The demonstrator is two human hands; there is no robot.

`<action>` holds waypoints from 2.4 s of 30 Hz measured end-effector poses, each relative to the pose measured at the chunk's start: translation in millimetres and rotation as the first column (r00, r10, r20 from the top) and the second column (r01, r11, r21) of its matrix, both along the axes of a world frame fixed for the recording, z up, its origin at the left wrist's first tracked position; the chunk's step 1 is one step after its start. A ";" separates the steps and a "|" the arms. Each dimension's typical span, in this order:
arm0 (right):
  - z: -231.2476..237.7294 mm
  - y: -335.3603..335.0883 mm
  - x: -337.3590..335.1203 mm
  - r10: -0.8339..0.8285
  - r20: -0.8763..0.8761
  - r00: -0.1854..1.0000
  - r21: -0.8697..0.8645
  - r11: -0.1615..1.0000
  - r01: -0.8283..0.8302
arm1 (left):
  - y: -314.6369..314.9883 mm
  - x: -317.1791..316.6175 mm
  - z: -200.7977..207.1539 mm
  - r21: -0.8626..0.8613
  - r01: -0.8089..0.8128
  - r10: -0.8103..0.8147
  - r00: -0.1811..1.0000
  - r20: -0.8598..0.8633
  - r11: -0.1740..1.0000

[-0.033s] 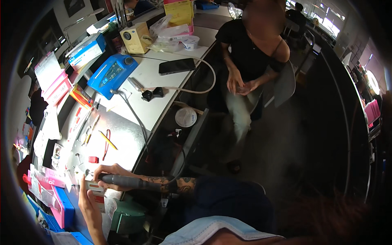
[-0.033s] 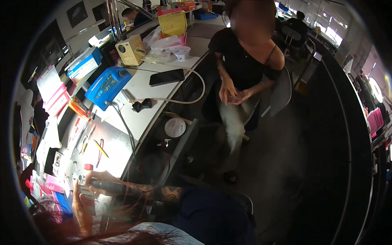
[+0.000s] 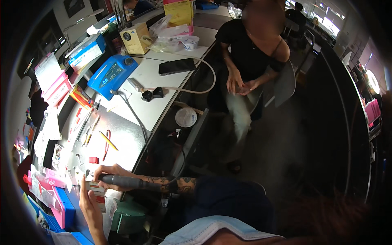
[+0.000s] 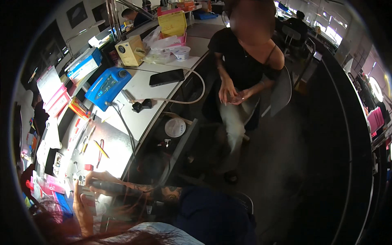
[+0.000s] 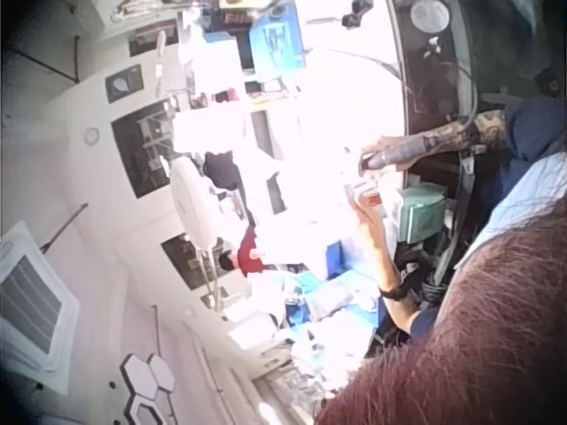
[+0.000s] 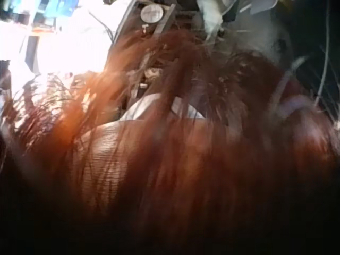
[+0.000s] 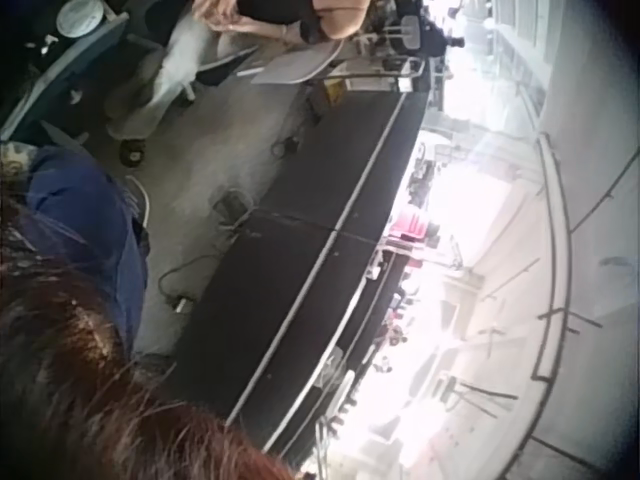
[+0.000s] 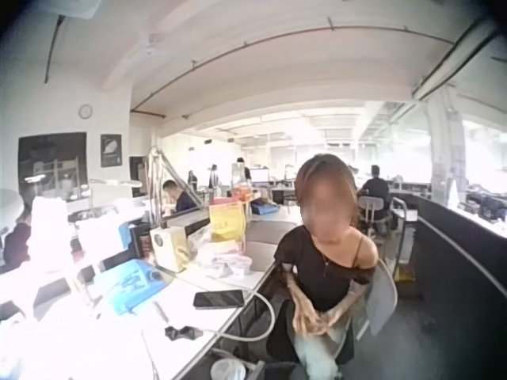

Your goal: Polishing a prosthetic dental bridge using a high-speed rotary tool.

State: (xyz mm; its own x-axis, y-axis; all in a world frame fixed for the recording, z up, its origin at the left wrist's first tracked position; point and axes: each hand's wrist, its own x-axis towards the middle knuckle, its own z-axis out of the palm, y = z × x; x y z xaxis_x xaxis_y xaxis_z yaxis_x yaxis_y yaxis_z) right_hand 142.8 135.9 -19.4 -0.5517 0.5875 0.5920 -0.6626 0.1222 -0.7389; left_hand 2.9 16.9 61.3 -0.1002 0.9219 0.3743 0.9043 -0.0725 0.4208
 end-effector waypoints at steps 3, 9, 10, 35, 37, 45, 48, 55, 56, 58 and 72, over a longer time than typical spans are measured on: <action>-10.3 2.9 -7.3 0.000 0.029 1.000 0.014 1.000 -0.001 | 2.4 6.2 -1.1 -0.008 -0.026 0.026 0.999 0.041 1.000; 3.0 -7.6 -4.6 0.162 -0.078 0.984 -0.236 0.956 -0.176 | -15.7 -17.6 -1.2 0.075 -0.078 0.075 0.996 0.043 0.994; -2.2 -4.5 -6.6 0.058 -0.056 0.997 -0.230 0.971 -0.069 | -19.5 -26.3 -5.6 0.119 -0.091 0.080 0.993 0.089 0.989; -5.0 7.7 0.0 -0.032 -0.041 0.999 -0.312 0.950 0.017 | -253.1 1.8 -0.3 0.455 -0.598 0.551 0.797 0.248 0.660; -8.1 8.2 -8.3 0.023 -0.086 0.996 -0.284 0.958 -0.047 | -255.0 24.4 0.1 0.368 -0.683 0.665 0.720 0.198 0.631; -9.6 3.8 -11.6 -0.020 -0.036 0.999 -0.328 0.945 0.007 | -231.8 47.9 -53.6 -0.232 -0.714 0.748 0.600 0.282 0.660; -8.8 1.8 -8.3 -0.028 -0.058 0.998 -0.313 0.950 0.009 | -231.4 48.0 -71.6 -0.223 -0.798 0.821 0.497 0.282 0.560; -12.0 3.7 -8.2 -0.044 -0.051 0.998 -0.329 0.944 0.025 | -209.5 44.5 -85.9 -0.046 -0.886 0.887 0.461 0.025 0.462; -12.1 5.0 -7.4 -0.046 -0.043 0.998 -0.310 0.950 0.031 | -203.2 44.5 -82.8 -0.024 -0.893 0.893 0.449 0.027 0.449; -9.9 5.0 -7.0 -0.048 -0.045 0.998 -0.305 0.952 0.032 | -198.9 42.4 -82.3 0.006 -0.884 0.884 0.467 0.015 0.467; -2.1 -2.2 -4.1 0.023 -0.003 1.000 -0.252 0.967 -0.023 | -86.4 11.3 69.0 0.089 -0.290 0.292 0.956 -0.013 0.953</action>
